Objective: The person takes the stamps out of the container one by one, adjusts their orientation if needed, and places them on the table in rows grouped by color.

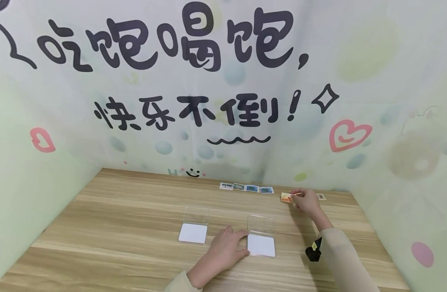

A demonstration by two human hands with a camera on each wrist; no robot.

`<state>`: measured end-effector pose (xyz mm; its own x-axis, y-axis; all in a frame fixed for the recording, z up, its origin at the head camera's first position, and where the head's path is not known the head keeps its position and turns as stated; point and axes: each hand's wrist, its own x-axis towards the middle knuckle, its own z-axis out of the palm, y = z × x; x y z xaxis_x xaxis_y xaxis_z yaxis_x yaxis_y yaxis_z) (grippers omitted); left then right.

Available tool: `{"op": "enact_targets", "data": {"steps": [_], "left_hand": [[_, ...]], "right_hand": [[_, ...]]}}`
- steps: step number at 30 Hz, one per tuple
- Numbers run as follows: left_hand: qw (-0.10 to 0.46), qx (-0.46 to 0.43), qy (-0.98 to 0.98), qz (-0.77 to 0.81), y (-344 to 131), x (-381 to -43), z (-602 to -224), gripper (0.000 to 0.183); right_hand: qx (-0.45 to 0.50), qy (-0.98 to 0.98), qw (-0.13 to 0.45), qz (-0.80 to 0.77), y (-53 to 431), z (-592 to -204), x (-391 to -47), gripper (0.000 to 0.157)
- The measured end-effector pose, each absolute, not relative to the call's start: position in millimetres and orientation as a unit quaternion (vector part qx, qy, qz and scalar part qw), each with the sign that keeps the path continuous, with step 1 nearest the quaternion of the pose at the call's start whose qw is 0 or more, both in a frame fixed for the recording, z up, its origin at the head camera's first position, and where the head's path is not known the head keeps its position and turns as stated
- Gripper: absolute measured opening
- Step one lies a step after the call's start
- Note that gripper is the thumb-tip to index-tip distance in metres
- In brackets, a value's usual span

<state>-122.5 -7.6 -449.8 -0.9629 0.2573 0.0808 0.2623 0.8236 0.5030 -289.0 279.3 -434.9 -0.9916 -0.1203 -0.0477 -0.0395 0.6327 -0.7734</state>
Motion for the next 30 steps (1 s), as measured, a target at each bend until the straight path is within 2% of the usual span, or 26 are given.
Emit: {"op": "enact_targets", "data": {"steps": [30], "left_hand": [[0.005,-0.141,-0.957,-0.254,-8,-124,-451,0.046]], "right_hand": [[-0.063,0.902,0.048,-0.425,278,-437,-301,0.029]]}}
